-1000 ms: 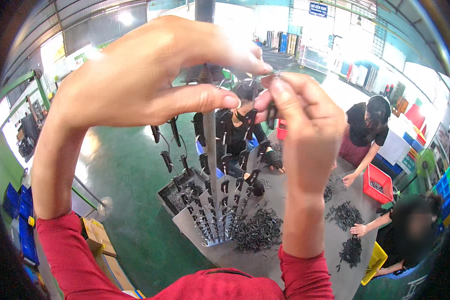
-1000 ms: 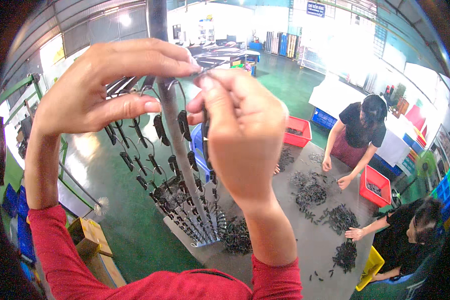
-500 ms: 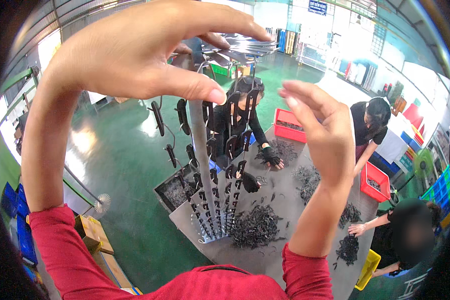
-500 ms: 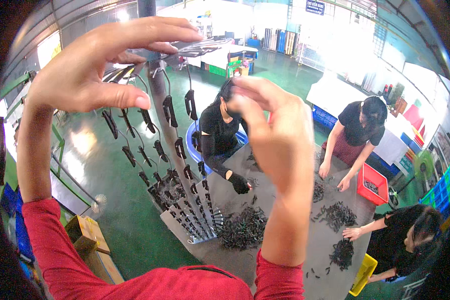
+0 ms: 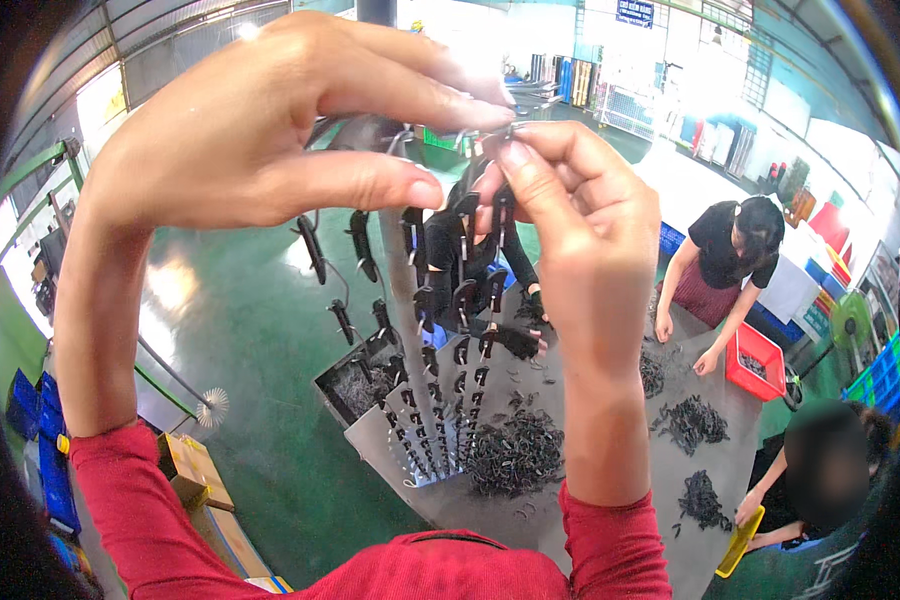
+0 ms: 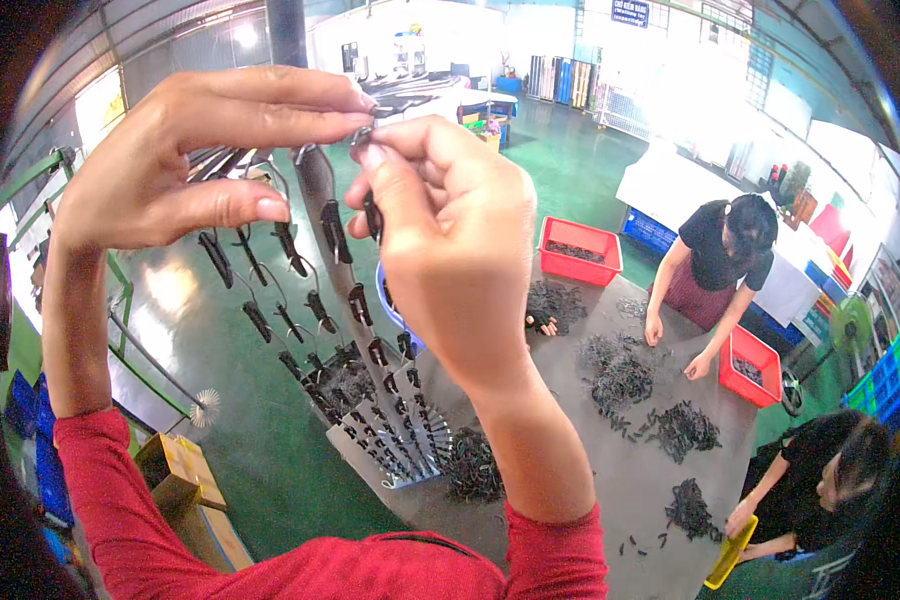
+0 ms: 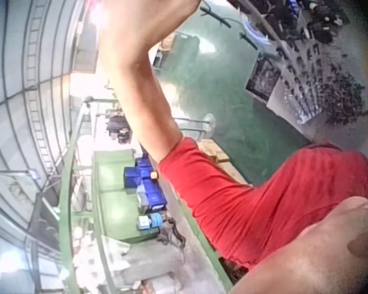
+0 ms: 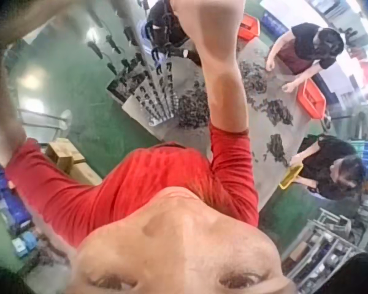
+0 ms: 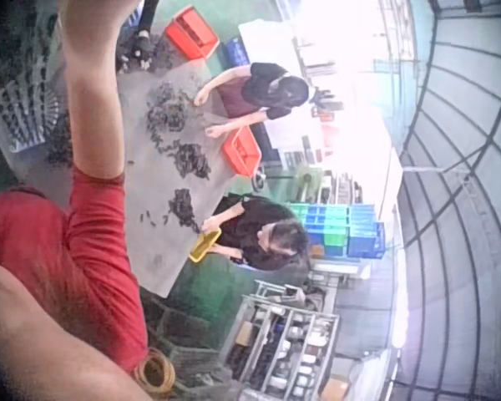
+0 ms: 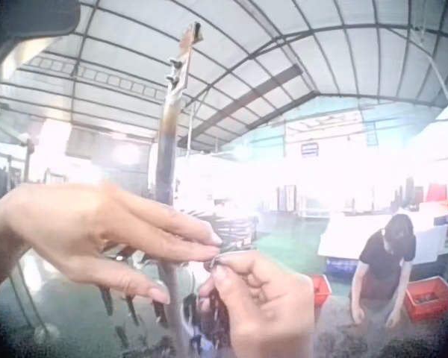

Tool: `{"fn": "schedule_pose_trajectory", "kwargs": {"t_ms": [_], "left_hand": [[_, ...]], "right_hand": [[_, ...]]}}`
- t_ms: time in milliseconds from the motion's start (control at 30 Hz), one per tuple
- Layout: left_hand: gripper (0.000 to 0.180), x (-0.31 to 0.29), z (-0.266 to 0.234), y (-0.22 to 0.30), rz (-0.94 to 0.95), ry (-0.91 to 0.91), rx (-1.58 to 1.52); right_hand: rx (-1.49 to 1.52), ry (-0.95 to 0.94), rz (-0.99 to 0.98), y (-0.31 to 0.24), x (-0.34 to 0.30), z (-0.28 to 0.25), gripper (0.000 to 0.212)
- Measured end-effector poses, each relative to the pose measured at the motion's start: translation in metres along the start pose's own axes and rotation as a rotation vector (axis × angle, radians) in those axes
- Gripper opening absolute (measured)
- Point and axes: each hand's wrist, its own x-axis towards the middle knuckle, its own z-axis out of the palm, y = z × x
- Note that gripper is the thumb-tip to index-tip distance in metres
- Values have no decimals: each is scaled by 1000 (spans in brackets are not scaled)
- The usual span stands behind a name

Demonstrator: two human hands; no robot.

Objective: The person hangs metal clips onto the hooks of a vertical rotating rack. The person rotates the rack to access empty hooks while other people at a table sort clips.

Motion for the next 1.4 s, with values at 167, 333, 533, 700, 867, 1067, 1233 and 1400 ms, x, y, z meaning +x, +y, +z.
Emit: {"fn": "schedule_pose_trajectory", "kwargs": {"t_ms": [167,333,533,700,867,1067,1233,1400], "left_hand": [[54,1,5,2,-4,32,-2],[54,8,7,6,-79,24,65],[46,7,-4,12,-177,-93,164],[70,7,-4,-1,-74,-62,-67],[63,2,-2,0,-97,-48,-133],[57,4,2,9,13,-21,32],[58,5,5,12,15,-8,96],[68,3,1,4,-6,-73,130]], "right_hand": [[19,31,-4,-3,-4,-6,8],[-55,73,-48,-7,-11,-42,13],[-945,39,2,-4,5,-83,20],[-489,-55,-180,9,-1,-46,17],[-145,-117,31,-3,-3,-17,21],[-97,-13,-43,-7,-5,-9,14],[-90,4,-78,-11,-13,-24,14],[-272,64,48,-12,-12,-60,19]]}}
